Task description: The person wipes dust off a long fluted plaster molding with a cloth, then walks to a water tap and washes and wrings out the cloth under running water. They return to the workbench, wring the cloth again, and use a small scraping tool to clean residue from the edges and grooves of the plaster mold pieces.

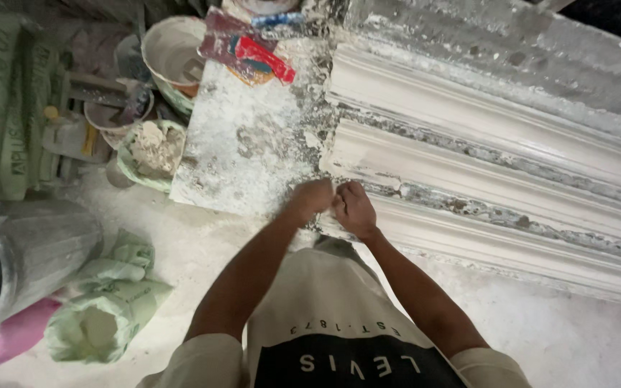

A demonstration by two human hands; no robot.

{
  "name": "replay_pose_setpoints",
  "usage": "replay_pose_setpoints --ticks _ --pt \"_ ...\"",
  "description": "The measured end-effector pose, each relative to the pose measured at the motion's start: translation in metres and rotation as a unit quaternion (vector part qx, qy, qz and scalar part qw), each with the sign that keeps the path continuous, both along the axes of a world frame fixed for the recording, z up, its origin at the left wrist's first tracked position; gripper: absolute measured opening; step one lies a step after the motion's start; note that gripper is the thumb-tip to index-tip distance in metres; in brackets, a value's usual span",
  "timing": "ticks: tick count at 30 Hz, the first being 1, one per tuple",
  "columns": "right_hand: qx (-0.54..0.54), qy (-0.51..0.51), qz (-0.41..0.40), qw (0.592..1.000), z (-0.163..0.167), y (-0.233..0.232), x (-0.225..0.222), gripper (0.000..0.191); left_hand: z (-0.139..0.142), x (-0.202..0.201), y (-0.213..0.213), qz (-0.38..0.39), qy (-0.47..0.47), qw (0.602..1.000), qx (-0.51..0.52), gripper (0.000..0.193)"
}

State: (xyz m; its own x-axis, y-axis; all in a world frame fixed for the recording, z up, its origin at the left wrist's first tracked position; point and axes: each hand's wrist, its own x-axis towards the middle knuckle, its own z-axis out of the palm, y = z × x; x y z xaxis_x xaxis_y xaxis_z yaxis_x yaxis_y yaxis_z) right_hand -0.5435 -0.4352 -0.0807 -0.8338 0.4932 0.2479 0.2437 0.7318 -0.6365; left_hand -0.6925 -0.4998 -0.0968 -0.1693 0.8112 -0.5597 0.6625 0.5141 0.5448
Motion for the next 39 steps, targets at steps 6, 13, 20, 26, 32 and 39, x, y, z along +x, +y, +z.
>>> replay_pose_setpoints --ticks 6,13,20,26,32,39 --pt "-0.108 0.081 -0.018 0.991 0.016 0.027 -0.015 0.018 -0.019 -0.020 -0.045 0.140 -0.073 0.978 0.136 0.039" --pt "0.003 -0.170 0.010 0.985 0.056 0.081 -0.088 0.032 -0.027 0.025 -0.068 0.253 -0.015 0.950 0.182 0.043" --pt "0.188 -0.382 0.036 0.904 0.071 0.071 -0.144 0.021 -0.024 0.030 -0.068 0.245 0.011 0.946 0.211 0.044" --pt "-0.132 -0.331 0.052 0.933 0.064 0.093 -0.144 0.027 -0.027 0.031 -0.061 0.273 0.063 0.938 0.205 0.046" --pt "-0.502 -0.048 0.024 0.863 0.050 0.112 -0.115 0.009 -0.015 0.020 -0.032 0.243 0.058 0.956 0.150 0.042" --pt "-0.521 -0.039 -0.111 0.845 0.048 0.128 -0.100 0.029 0.005 0.018 0.011 0.182 0.117 0.976 0.031 0.024"
